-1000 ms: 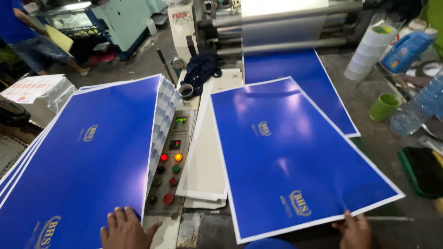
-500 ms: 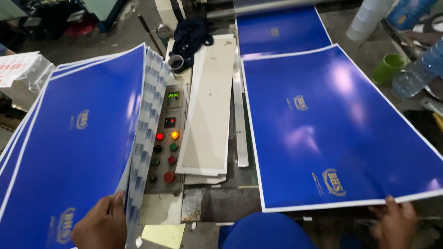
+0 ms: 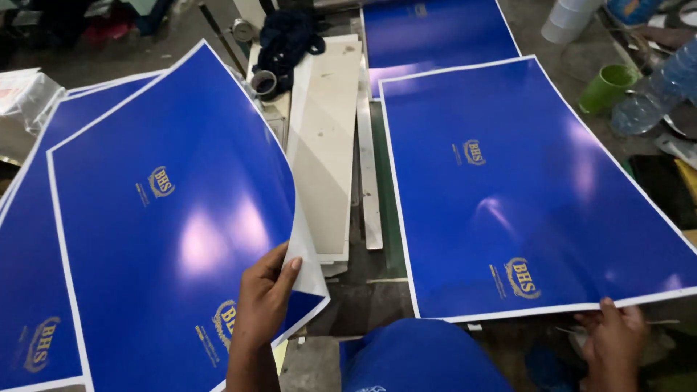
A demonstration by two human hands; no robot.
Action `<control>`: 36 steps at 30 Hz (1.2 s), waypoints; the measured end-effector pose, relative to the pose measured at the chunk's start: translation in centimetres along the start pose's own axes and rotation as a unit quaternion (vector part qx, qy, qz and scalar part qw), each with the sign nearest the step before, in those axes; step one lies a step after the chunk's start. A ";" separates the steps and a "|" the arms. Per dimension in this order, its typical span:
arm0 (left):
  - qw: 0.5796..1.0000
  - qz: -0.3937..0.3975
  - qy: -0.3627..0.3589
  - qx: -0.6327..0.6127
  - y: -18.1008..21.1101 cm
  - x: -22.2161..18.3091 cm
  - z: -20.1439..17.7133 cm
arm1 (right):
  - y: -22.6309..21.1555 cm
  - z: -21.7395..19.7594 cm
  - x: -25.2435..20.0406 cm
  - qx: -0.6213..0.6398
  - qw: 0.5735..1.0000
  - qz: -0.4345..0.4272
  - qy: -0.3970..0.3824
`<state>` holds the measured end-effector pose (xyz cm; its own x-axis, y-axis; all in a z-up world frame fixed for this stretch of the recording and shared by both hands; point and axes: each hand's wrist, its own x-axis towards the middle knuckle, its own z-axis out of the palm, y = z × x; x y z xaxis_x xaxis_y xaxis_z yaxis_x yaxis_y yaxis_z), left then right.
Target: Inspecting and sorting large blue printed sheets at a machine station.
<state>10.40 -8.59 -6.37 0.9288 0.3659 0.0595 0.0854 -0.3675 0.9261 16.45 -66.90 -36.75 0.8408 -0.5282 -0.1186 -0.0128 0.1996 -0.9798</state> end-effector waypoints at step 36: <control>0.980 0.040 0.058 -0.187 -2.9 -1.7 5.3 | -1.2 15.7 4.3 -0.155 0.966 0.169 -0.118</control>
<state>10.51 -12.73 -11.11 0.8781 0.4508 0.1602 -0.1447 -0.0690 0.9871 28.59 -56.49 -33.58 0.8598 -0.2661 -0.4358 -0.4389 0.0513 -0.8971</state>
